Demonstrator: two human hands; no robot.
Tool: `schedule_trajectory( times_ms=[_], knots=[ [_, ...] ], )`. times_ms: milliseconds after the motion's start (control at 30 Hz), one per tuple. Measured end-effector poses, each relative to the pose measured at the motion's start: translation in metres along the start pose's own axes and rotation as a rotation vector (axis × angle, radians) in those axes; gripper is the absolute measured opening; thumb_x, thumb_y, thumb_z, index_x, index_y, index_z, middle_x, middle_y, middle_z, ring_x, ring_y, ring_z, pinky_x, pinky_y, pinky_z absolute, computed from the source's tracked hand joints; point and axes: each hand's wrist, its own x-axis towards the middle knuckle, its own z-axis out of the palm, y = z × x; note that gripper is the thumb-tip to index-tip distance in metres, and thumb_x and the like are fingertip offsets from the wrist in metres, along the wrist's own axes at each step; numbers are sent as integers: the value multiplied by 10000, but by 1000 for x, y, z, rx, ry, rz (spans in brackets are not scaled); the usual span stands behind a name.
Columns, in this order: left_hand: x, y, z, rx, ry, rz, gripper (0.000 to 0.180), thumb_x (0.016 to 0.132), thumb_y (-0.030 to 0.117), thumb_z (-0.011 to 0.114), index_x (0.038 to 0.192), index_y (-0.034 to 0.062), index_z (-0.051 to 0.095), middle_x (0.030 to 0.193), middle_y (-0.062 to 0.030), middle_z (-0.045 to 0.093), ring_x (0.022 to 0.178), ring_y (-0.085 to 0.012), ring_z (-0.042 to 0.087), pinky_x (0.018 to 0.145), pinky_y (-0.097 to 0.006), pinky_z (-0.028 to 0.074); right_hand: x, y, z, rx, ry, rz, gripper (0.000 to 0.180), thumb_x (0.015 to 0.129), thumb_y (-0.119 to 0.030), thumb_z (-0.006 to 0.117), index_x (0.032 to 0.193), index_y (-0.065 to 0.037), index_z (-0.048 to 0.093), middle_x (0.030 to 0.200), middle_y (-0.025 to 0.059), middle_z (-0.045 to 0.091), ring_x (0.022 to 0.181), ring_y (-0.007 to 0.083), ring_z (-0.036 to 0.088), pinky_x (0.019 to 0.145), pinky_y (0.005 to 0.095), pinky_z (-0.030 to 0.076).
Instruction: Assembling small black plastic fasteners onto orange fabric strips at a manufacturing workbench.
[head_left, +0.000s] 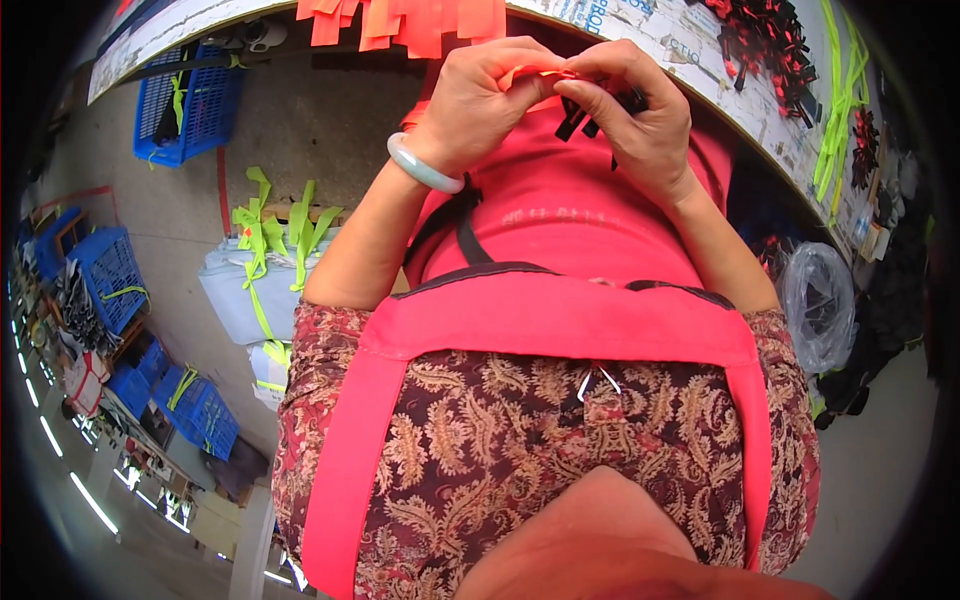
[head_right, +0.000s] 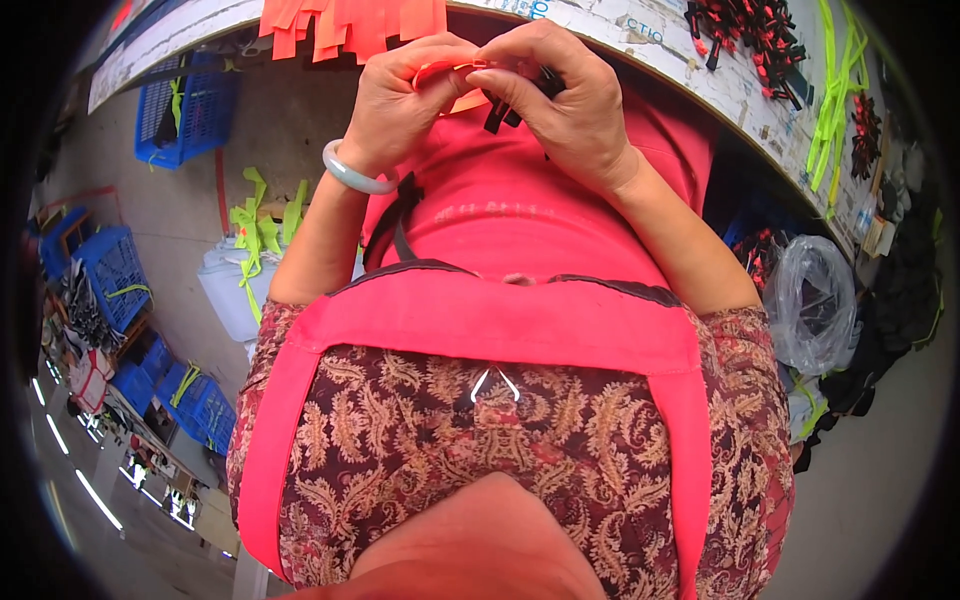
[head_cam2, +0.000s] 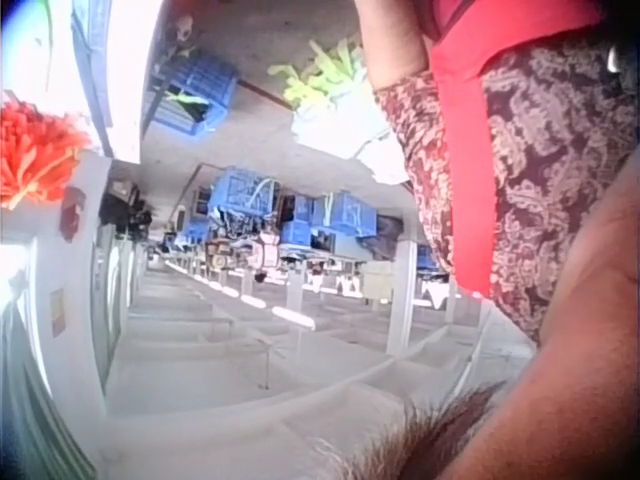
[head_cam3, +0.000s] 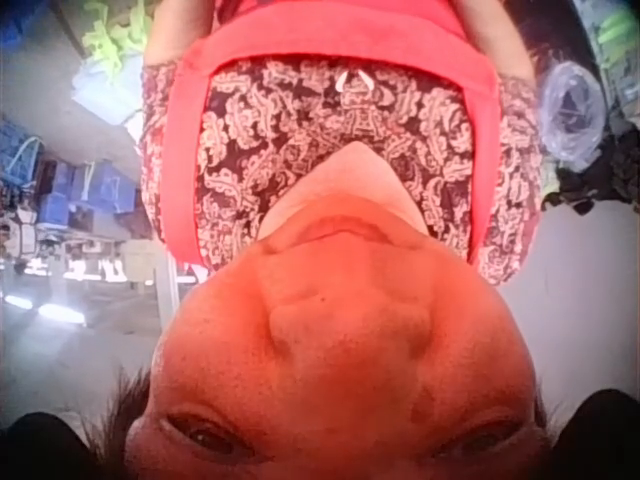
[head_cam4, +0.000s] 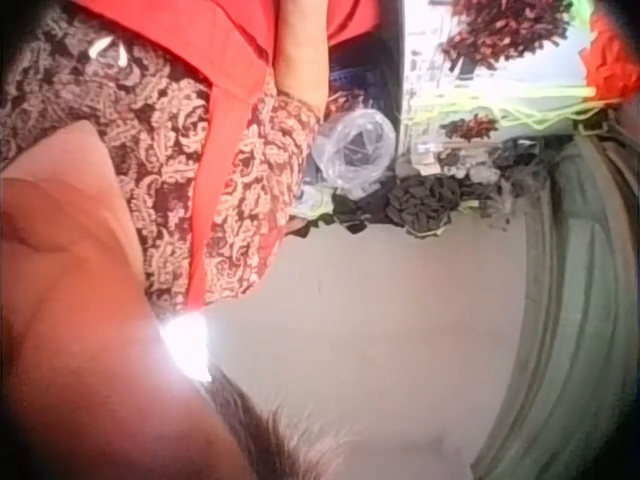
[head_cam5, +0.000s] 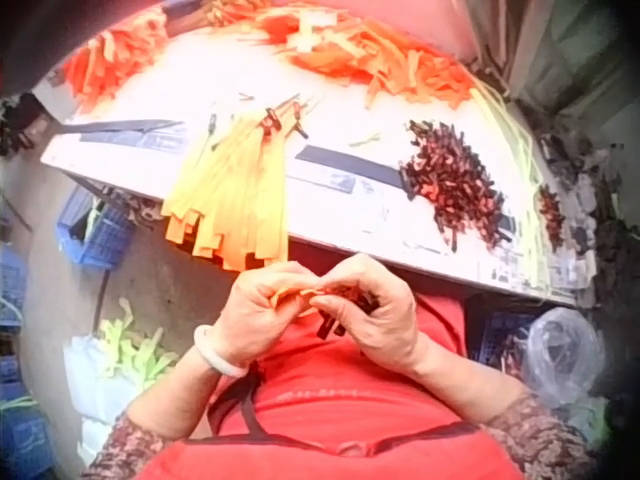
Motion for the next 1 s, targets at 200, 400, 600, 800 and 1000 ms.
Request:
schedule_trajectory(
  times_ms=[200, 400, 600, 800, 1000],
  knots=[
    [-2, -3, 1, -13, -82, -15, 191, 842, -67, 605, 1018, -22, 664, 945, -67, 644, 835, -115, 604, 717, -222, 504, -2, -1, 2, -9, 4, -44, 137, 806, -37, 718, 926, -22, 652, 837, 14, 595, 687, 71, 520, 624, 211, 442],
    [-6, -4, 9, -181, 4, -34, 163, 831, -64, 616, 978, -24, 672, 852, -44, 622, 737, -89, 572, 624, -208, 460, 0, 1, 1, -53, 19, -160, 135, 799, -29, 718, 918, -24, 655, 828, 26, 594, 682, 87, 523, 623, 220, 439],
    [-8, -5, 13, -234, 32, -63, 147, 823, -57, 628, 957, -26, 680, 788, -37, 605, 700, -94, 550, 604, -216, 440, -2, 1, 2, 5, 15, -102, 129, 807, -27, 711, 920, -15, 652, 825, 33, 592, 666, 83, 532, 596, 217, 438],
    [-7, -1, 12, -126, 28, -46, 116, 839, -23, 635, 946, -28, 679, 784, -35, 605, 694, -95, 543, 601, -221, 436, -3, 3, 0, 17, -3, -65, 120, 815, -27, 704, 920, -10, 649, 824, 32, 587, 659, 77, 540, 571, 212, 436],
    [-8, -10, 7, -154, -68, -93, 155, 849, -34, 628, 997, -20, 670, 852, -13, 610, 658, -40, 482, 540, -187, 381, -5, 4, 0, -31, -5, -34, 109, 827, -33, 694, 922, -8, 647, 816, 24, 591, 674, 68, 553, 584, 202, 444]
  ],
)
